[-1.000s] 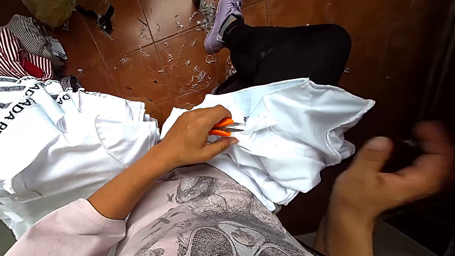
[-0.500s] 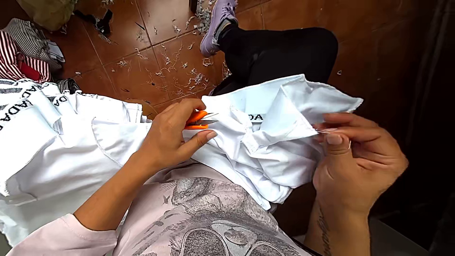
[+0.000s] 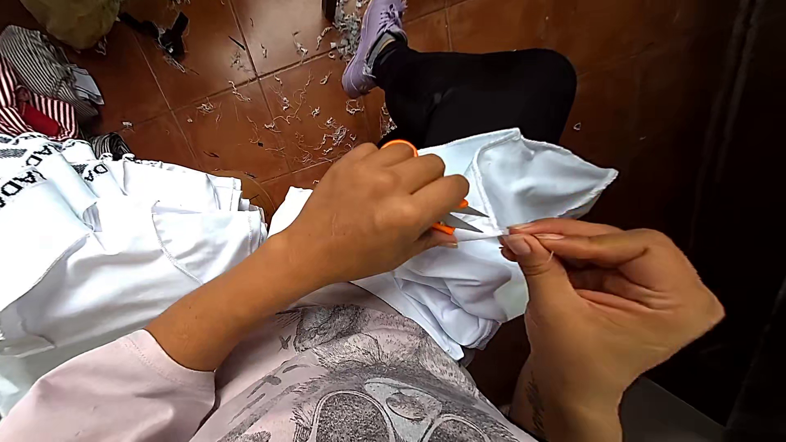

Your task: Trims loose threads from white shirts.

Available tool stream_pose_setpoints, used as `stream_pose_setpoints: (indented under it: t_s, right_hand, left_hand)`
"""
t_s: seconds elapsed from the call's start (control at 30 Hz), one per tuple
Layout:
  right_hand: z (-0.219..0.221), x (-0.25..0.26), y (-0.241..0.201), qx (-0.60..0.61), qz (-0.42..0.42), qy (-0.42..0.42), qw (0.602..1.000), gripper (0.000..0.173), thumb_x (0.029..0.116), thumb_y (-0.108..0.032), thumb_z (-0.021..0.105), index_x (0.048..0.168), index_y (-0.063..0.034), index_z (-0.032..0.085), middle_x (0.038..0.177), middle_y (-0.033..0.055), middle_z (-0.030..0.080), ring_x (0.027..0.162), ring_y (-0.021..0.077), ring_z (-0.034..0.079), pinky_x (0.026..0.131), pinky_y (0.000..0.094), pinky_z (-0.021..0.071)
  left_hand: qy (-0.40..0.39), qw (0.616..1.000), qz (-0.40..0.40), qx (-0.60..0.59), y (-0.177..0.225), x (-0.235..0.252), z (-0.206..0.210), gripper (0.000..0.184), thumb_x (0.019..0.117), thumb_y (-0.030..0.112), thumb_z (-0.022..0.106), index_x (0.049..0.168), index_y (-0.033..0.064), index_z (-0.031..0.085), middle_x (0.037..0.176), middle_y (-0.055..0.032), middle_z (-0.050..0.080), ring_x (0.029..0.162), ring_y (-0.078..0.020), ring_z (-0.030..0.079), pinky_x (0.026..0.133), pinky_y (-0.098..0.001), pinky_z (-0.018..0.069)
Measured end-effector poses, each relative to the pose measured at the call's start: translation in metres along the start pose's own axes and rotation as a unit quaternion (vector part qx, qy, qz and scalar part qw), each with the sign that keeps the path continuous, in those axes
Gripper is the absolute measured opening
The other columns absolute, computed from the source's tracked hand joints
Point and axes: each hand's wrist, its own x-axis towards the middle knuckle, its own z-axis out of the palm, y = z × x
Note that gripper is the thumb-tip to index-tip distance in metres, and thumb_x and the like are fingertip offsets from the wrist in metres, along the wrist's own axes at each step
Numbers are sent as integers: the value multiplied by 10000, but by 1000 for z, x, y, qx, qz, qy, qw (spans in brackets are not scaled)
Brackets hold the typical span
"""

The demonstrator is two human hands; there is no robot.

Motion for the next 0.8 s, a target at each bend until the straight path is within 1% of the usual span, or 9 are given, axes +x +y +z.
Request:
stream_pose_setpoints:
  t_s: [0.1, 0.2, 0.33, 0.5, 0.6, 0.67, 0.73, 0.77, 0.8]
  right_hand:
    - [-2, 2, -2, -44, -36, 10, 998, 126, 915, -65, 749, 958, -134, 653, 1038, -86, 742, 935, 26, 712, 804, 180, 599]
    - [-3, 4, -1, -74, -62, 16, 995, 108, 924, -46, 730, 961, -109, 651, 1042, -75, 741, 962, 23, 708, 828, 185, 595]
    - [-3, 6, -2, -102, -81, 25, 991, 90, 918, -26, 725, 951, -74, 656, 1033, -38, 736, 975, 28, 698, 836, 189, 584]
    - [0, 13, -2, -127, -111, 6, 986, 58, 922, 0, 709, 947, -10, 657, 1031, 25, 729, 1019, 70, 697, 886, 233, 579]
    - [2, 26, 1, -106, -131, -9, 986, 52, 929, 3, 697, 961, -29, 671, 1035, 1, 720, 1013, 60, 685, 899, 245, 576]
    - [7, 43, -1, -69, -150, -3, 986, 80, 954, -2, 676, 1026, -15, 708, 1088, 34, 725, 1044, 123, 695, 928, 309, 583]
    - [21, 64, -14, -131, -168, -3, 977, 173, 1019, -74, 623, 1138, 34, 688, 1147, 121, 711, 1072, 154, 679, 947, 320, 552]
    - [30, 74, -24, -209, -166, -21, 964, 274, 1043, -156, 609, 1202, 60, 664, 1149, 196, 692, 1065, 210, 667, 946, 366, 527]
    - [41, 82, -35, -280, -162, -52, 945, 387, 1051, -264, 601, 1245, 70, 635, 1173, 275, 668, 1090, 315, 658, 956, 473, 501]
  left_hand:
    - [-22, 997, 40, 58, 2, 7, -3, 277, 991, 292, 629, 1075, 57, 750, 904, -106, 725, 837, -288, 678, 660, -407, 470]
    - [-29, 994, 59, 87, 5, 18, -1, 273, 1003, 275, 608, 1066, 54, 756, 854, -97, 702, 779, -277, 656, 625, -398, 438]
    - [-29, 993, 71, 93, 9, 30, 2, 247, 1003, 250, 596, 1004, 55, 749, 782, -89, 652, 736, -274, 636, 605, -395, 419]
    - [-21, 995, 71, 65, 8, 34, 4, 207, 1006, 182, 581, 965, 78, 755, 771, -79, 661, 731, -269, 638, 600, -393, 416]
    - [4, 999, -9, 36, -9, 20, -16, 234, 999, 234, 642, 1055, 44, 766, 941, -128, 746, 908, -303, 719, 744, -459, 543]
    - [49, 994, -85, 41, -34, -4, -36, 291, 1010, 254, 636, 1108, -1, 737, 1018, -163, 740, 959, -288, 714, 830, -452, 563]
    - [78, 984, -154, 37, -55, -38, -54, 367, 1015, 292, 630, 1166, -37, 687, 1050, -178, 710, 956, -237, 678, 856, -398, 551]
    - [85, 978, -187, 26, -60, -57, -62, 392, 1003, 292, 644, 1196, -49, 665, 1058, -178, 699, 945, -208, 666, 851, -366, 551]
    - [88, 972, -216, 11, -62, -76, -67, 398, 987, 276, 657, 1211, -53, 644, 1037, -160, 685, 905, -166, 645, 813, -322, 547]
